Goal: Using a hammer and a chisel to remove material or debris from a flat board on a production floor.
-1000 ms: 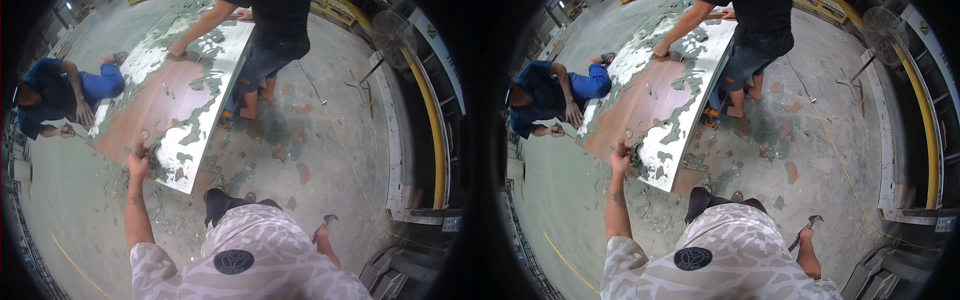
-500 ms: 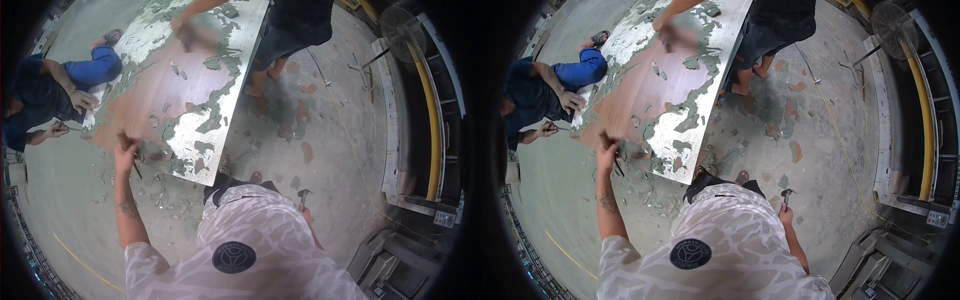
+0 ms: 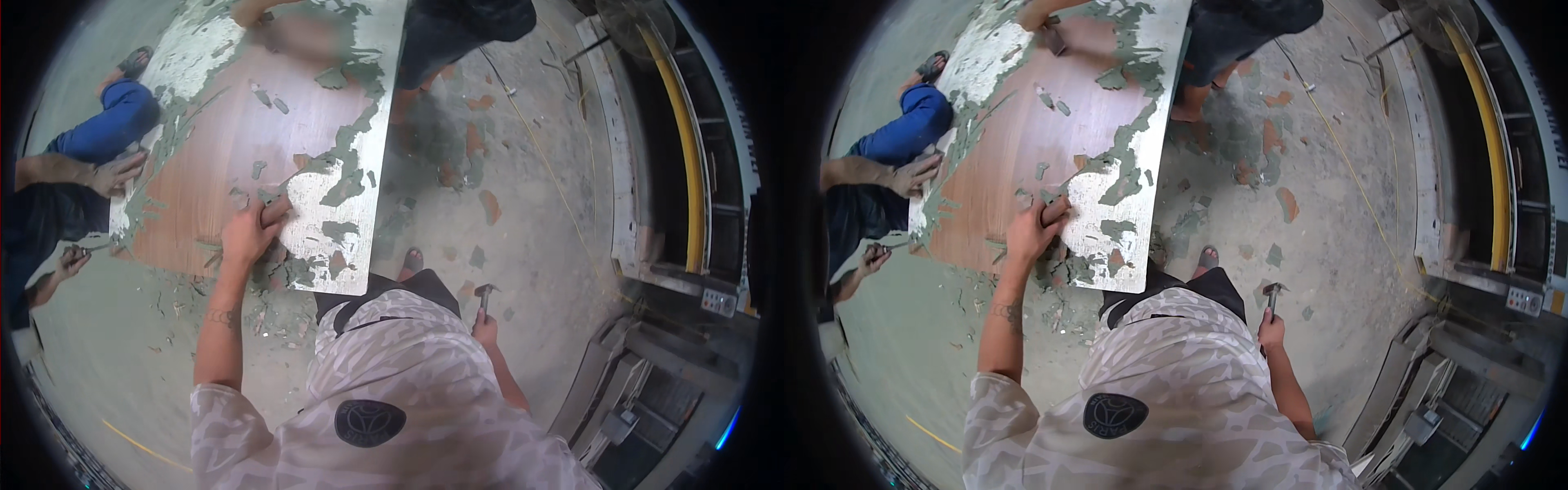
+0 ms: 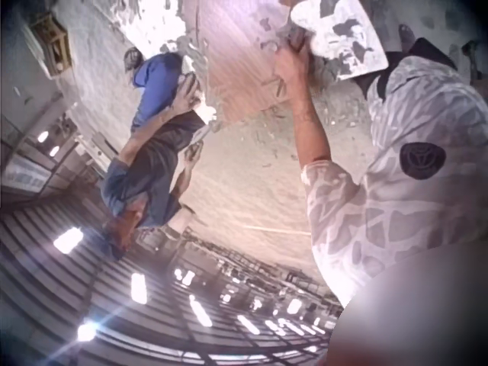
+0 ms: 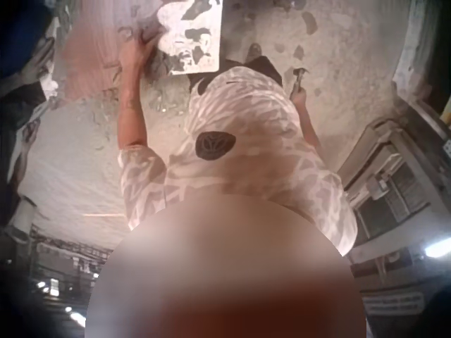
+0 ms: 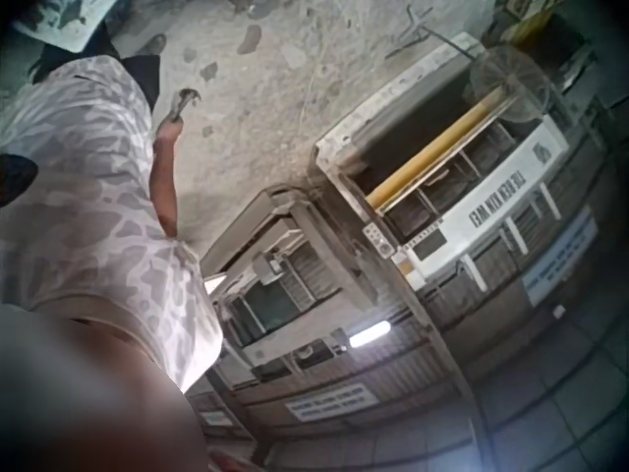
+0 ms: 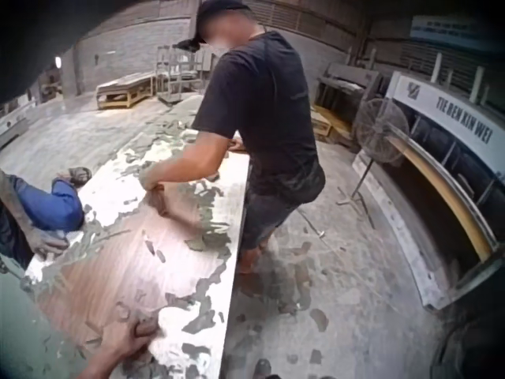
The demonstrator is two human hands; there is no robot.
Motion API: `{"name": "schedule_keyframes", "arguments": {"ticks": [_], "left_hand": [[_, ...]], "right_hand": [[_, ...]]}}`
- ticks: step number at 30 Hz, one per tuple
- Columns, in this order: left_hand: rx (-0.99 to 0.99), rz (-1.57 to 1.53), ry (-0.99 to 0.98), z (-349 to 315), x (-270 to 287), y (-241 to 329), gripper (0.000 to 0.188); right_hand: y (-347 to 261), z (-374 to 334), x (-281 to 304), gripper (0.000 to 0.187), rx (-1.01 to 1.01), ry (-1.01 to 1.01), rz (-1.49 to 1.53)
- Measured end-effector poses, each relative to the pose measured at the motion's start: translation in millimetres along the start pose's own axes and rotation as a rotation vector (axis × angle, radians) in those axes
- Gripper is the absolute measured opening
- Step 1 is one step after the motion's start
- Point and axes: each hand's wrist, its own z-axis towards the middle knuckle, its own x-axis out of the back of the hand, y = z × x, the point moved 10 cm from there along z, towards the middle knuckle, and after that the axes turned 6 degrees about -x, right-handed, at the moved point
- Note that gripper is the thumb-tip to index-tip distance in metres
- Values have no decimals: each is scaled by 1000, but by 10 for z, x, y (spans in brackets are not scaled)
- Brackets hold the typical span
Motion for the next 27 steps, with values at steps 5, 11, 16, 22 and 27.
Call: {"name": "schedule_keyframes", "arguments": {"ticks": [5, 11, 16, 22, 27], "left_hand": [[-238, 26, 63, 23, 58, 54, 28], [-580, -234, 278, -203, 612, 924, 30], [-994, -276, 207, -577, 46, 2186, 36], [-848, -141, 254, -619, -591, 1758, 27], [-793, -212, 318, -464, -448, 1643, 27]], "right_hand": [[44, -360, -9, 55, -223, -107, 320], [-8, -754, 26, 48, -259, -83, 555], [-523, -582, 39, 43, -117, -147, 759], [-1427, -668, 623, 38, 243, -176, 547], [-1540, -1232, 770, 35, 114, -238, 885]]}}
